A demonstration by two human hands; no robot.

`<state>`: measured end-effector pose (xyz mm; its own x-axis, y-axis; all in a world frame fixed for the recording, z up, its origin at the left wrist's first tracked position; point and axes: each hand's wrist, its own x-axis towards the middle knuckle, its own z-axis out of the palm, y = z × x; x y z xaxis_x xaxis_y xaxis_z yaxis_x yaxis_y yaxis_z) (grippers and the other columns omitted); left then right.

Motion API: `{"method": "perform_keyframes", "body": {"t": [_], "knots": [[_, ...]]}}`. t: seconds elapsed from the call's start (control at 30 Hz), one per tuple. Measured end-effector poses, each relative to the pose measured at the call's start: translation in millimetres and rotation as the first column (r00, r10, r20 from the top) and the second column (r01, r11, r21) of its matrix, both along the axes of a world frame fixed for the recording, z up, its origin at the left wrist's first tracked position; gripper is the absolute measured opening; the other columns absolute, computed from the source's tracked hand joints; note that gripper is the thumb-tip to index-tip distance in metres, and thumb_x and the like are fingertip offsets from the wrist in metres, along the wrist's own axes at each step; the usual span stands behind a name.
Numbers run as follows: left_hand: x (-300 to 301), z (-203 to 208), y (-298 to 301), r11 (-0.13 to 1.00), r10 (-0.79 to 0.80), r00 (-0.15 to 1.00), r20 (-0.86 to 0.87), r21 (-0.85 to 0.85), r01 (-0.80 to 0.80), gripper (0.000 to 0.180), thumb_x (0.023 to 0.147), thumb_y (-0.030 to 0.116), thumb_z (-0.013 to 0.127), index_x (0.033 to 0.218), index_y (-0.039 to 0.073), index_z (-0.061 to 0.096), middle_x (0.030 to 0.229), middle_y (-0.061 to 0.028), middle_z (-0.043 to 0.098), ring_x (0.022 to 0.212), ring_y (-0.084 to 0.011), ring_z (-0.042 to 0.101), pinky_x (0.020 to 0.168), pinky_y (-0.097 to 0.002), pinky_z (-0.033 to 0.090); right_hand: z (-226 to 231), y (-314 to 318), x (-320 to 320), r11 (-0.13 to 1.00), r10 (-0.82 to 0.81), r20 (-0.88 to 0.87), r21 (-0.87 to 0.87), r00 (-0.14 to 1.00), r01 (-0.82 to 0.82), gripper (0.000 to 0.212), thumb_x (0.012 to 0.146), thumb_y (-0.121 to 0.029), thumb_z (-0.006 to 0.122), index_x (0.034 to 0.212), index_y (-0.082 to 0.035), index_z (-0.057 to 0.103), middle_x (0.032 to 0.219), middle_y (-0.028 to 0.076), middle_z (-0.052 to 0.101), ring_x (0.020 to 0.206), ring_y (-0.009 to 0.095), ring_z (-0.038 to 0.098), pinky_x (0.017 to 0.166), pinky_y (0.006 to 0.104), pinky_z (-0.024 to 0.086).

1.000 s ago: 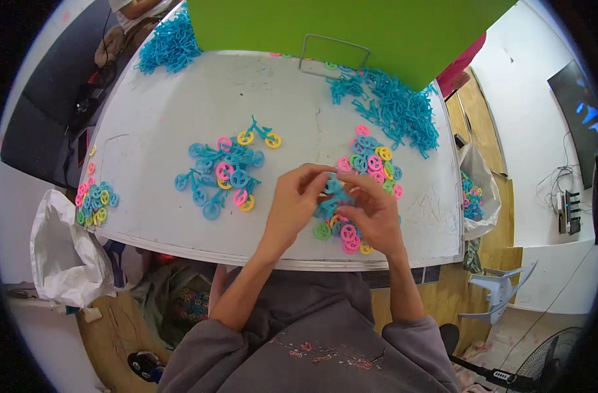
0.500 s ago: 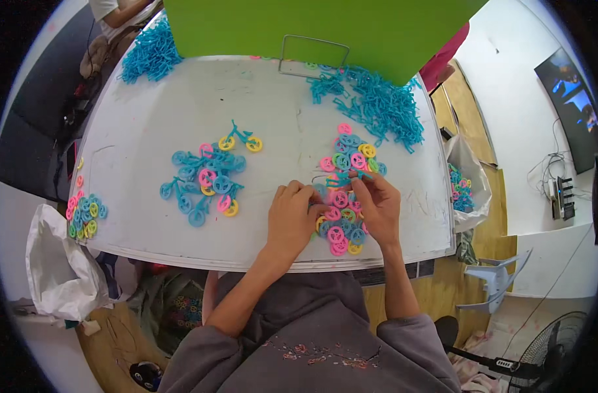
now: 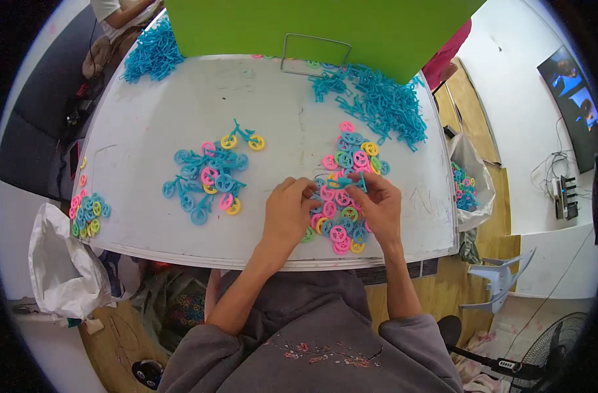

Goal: Assembling and connecting colorful plastic toy gears on a workbench.

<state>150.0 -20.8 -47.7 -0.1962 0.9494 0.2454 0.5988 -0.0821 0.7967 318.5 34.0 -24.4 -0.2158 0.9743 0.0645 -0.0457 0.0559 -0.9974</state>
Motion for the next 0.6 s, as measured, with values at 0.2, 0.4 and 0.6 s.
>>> {"method": "perform_keyframes", "body": {"t": [0.2,0.4,0.6], "knots": [[-10,20,0,0.994,0.099,0.826,0.556,-0.093,-0.057,0.012,0.082,0.005,0.067,0.093,0.0,0.063,0.08,-0.0046,0.062,0.074,-0.0114,0.058,0.064,-0.0269,0.047,-6,2,5,0.996,0.015,0.33,0.073,0.944,-0.042,0.016,0.081,-0.004,0.069,0.097,0.0,0.067,0.086,0.006,0.067,0.076,0.01,0.061,0.065,0.0239,0.047],[-12,19,2,0.985,-0.035,0.674,0.738,-0.09,0.15,0.008,0.091,0.004,0.056,0.097,-0.002,0.055,0.087,-0.006,0.061,0.08,-0.0109,0.059,0.065,-0.0265,0.052,3,-4,-6,0.955,0.053,0.411,0.245,0.91,-0.166,0.015,0.082,0.004,0.063,0.097,0.001,0.064,0.084,0.005,0.064,0.078,0.011,0.06,0.07,0.0238,0.047],[-9,17,5,0.991,-0.026,0.628,0.778,-0.061,0.116,0.002,0.091,-0.004,0.049,0.093,-0.003,0.05,0.085,-0.0089,0.06,0.078,-0.0135,0.062,0.066,-0.0287,0.053,5,-5,-11,0.914,0.055,0.456,0.334,0.888,-0.228,0.016,0.081,0.008,0.06,0.094,0.0,0.063,0.085,0.007,0.066,0.081,0.014,0.062,0.073,0.0271,0.049]]}}
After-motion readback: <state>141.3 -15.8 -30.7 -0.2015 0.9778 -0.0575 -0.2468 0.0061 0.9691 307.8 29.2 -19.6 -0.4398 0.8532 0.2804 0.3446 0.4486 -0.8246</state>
